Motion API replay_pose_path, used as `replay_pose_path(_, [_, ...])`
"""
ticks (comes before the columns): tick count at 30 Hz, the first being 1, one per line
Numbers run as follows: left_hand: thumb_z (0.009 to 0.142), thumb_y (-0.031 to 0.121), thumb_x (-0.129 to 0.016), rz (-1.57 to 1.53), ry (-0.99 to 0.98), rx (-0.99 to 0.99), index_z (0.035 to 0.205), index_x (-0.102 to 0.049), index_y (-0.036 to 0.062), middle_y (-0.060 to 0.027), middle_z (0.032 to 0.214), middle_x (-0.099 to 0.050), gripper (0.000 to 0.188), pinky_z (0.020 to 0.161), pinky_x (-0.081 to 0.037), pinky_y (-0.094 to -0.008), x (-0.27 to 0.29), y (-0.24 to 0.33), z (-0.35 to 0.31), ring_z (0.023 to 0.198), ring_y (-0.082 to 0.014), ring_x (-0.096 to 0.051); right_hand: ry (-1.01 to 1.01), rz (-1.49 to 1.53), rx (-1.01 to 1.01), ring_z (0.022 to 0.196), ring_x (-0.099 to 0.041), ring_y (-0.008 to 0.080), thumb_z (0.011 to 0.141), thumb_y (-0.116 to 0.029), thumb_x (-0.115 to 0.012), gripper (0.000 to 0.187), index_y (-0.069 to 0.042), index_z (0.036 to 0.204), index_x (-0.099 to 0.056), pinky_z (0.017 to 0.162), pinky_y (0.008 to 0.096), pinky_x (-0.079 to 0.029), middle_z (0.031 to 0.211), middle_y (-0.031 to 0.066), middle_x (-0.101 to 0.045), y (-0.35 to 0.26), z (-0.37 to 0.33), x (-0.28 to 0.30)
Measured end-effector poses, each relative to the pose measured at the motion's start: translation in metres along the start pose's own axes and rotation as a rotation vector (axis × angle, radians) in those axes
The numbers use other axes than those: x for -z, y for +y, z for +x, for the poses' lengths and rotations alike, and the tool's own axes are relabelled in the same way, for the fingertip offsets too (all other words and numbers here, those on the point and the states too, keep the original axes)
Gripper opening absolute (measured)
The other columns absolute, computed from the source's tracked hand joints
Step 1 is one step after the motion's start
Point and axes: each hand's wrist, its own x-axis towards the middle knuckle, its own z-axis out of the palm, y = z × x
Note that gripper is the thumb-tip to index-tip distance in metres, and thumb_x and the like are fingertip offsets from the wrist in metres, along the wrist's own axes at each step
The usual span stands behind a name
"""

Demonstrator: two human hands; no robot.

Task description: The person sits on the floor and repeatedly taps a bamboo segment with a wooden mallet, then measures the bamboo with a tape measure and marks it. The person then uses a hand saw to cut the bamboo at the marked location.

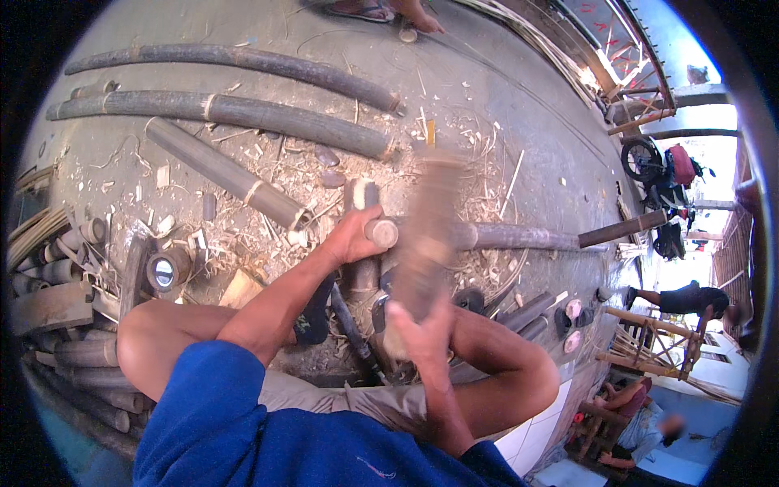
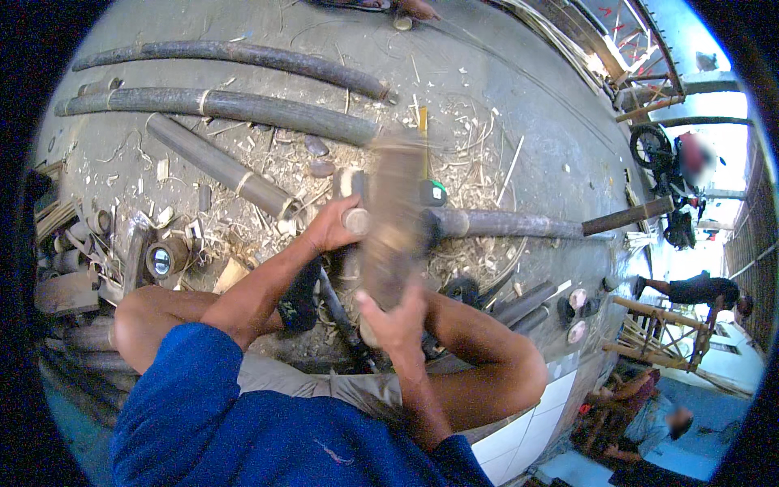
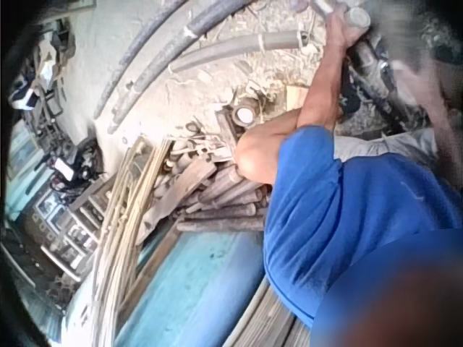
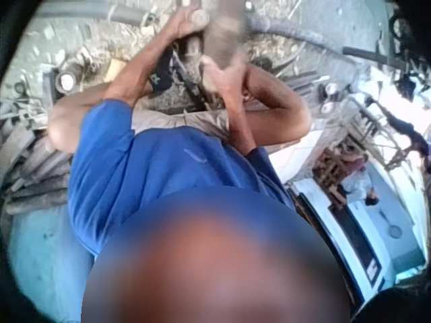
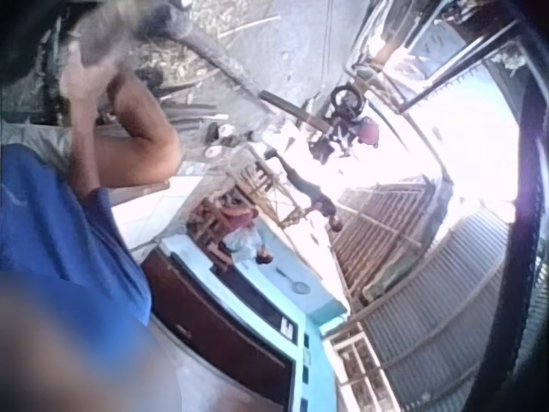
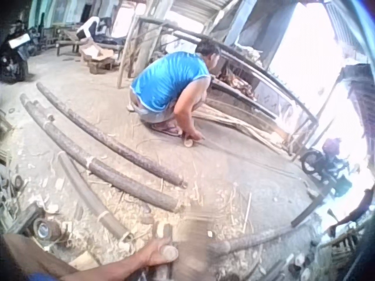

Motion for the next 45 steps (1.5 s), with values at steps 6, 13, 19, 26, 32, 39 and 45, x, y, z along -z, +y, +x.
replay_pose_path(6, [0.07, 0.021, -0.079, 0.551, -0.1, -0.301, 0.111, -0.064, 0.0076, -0.0147, 0.101, -0.063, 0.046, 0.088, -0.047, -0.0469, -0.014, -0.002, -0.029, 0.098, -0.0408, -0.059, 0.075, 0.005, -0.15, 0.115, -0.069, 0.0302, 0.082, -0.028, -0.085, 0.08, 0.001, 0.145, -0.047, 0.101, 0.0398, -0.052, 0.123, 0.0233, -0.07, 0.021, -0.027, -0.009])
replay_pose_path(13, [0.066, 0.029, -0.084, 0.558, 0.155, -0.437, 0.1, -0.06, 0.0058, -0.0138, 0.09, -0.057, 0.048, 0.079, -0.046, -0.0464, -0.033, 0.016, -0.02, 0.088, -0.0384, -0.057, 0.102, 0.296, -0.119, 0.116, -0.064, 0.0239, 0.081, -0.024, -0.083, 0.08, 0.001, 0.147, -0.045, 0.105, 0.0385, -0.049, 0.126, 0.0164, -0.067, 0.018, -0.036, 0.013])
replay_pose_path(19, [0.061, 0.013, -0.081, 0.58, 0.15, -0.374, 0.102, -0.062, 0.0047, -0.0132, 0.094, -0.06, 0.046, 0.084, -0.047, -0.0454, -0.025, 0.013, -0.028, 0.093, -0.037, -0.058, 0.03, 0.185, -0.103, 0.118, -0.066, 0.0267, 0.08, -0.03, -0.084, 0.091, 0.002, 0.153, -0.039, 0.106, 0.0404, -0.049, 0.128, 0.0194, -0.067, 0.015, -0.038, 0.014])
replay_pose_path(26, [0.064, 0.015, -0.083, 0.489, 0.316, -0.362, 0.103, -0.062, 0.0047, -0.0135, 0.094, -0.06, 0.045, 0.085, -0.047, -0.0461, -0.031, 0.007, -0.024, 0.094, -0.0385, -0.058, 0.065, 0.13, -0.005, 0.116, -0.069, 0.0305, 0.079, -0.034, -0.086, 0.093, 0.0, 0.152, -0.04, 0.104, 0.0426, -0.051, 0.127, 0.0224, -0.069, 0.003, -0.041, 0.01])
replay_pose_path(32, [0.069, 0.015, -0.082, 0.419, 0.273, -0.268, 0.105, -0.062, 0.0039, -0.0151, 0.099, -0.062, 0.043, 0.088, -0.047, -0.0459, -0.027, 0.009, -0.021, 0.097, -0.0393, -0.059, -0.009, -0.187, -0.095, 0.114, -0.07, 0.0367, 0.079, -0.031, -0.087, 0.089, -0.001, 0.149, -0.042, 0.101, 0.0455, -0.053, 0.124, 0.0265, -0.069, -0.004, -0.013, -0.002])
replay_pose_path(39, [0.074, 0.022, -0.083, 0.317, 0.441, -0.107, 0.101, -0.063, 0.0037, -0.0166, 0.097, -0.063, 0.038, 0.084, -0.05, -0.0408, -0.026, 0.008, -0.017, 0.092, -0.0373, -0.062, 0.188, 0.214, -0.025, 0.117, -0.065, 0.0298, 0.082, -0.027, -0.083, 0.085, 0.001, 0.151, -0.041, 0.104, 0.0409, -0.05, 0.128, 0.022, -0.066, -0.014, 0.008, 0.0])
replay_pose_path(45, [0.078, 0.031, -0.085, 0.427, 0.304, -0.251, 0.107, -0.064, 0.0067, -0.0144, 0.099, -0.061, 0.044, 0.086, -0.047, -0.0445, -0.033, -0.002, -0.032, 0.095, -0.0369, -0.059, 0.035, -0.072, -0.21, 0.112, -0.069, 0.03, 0.085, -0.027, -0.083, 0.081, 0.001, 0.149, -0.043, 0.101, 0.0399, -0.052, 0.122, 0.024, -0.07, 0.006, 0.008, -0.002])
